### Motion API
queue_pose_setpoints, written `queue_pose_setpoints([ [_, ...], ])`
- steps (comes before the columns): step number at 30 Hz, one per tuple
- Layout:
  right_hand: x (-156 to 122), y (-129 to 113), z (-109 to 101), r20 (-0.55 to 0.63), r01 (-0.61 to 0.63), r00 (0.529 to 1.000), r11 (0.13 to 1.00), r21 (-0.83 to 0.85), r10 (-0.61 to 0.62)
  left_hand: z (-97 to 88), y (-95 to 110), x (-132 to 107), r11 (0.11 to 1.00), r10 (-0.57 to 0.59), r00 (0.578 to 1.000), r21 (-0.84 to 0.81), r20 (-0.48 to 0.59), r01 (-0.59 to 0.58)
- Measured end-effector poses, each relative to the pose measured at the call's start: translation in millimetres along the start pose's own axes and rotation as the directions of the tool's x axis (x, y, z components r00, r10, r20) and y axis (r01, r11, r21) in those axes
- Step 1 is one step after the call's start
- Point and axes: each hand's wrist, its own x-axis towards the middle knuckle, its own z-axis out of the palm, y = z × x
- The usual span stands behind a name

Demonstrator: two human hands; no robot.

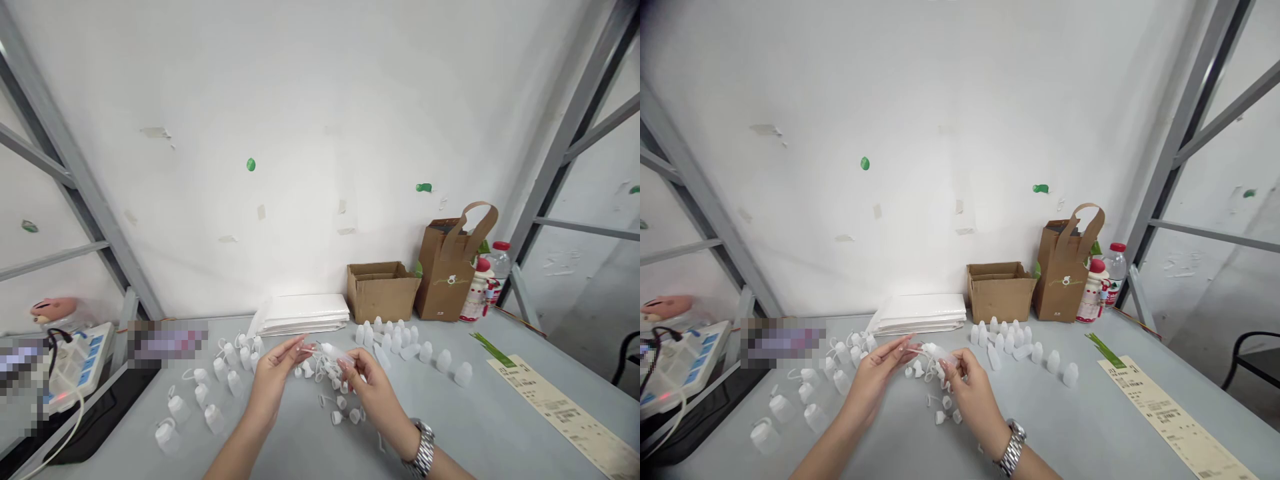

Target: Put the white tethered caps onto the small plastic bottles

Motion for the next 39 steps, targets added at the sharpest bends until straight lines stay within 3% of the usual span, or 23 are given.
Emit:
queue_pose_setpoints([
  [5, -7, -1, 5, 0.066, 0.056, 0.997, 0.989, -0.14, -0.047, -2.3, -3, 2, 0.941, -0.149, 0.988, -0.304, 0.031, 0.151],
  [8, -10, -1, 6, 0.055, 0.058, 0.997, 0.973, -0.221, -0.047, -0.4, -8, 2, 0.902, -0.213, 0.973, -0.364, 0.09, 0.231],
  [13, -11, 0, 6, 0.049, 0.072, 0.997, 0.958, -0.278, -0.061, 2.7, -13, -1, 0.877, -0.216, 0.959, -0.396, 0.181, 0.273],
  [32, -14, -3, 7, 0.033, 0.062, 0.998, 0.92, -0.386, -0.053, 4.1, -15, -1, 0.905, -0.166, 0.962, -0.354, 0.217, 0.236],
  [39, -18, -6, 7, 0.039, 0.09, 0.996, 0.894, -0.439, -0.081, 6.1, -12, -3, 0.963, -0.121, 0.978, -0.217, 0.172, 0.158],
])
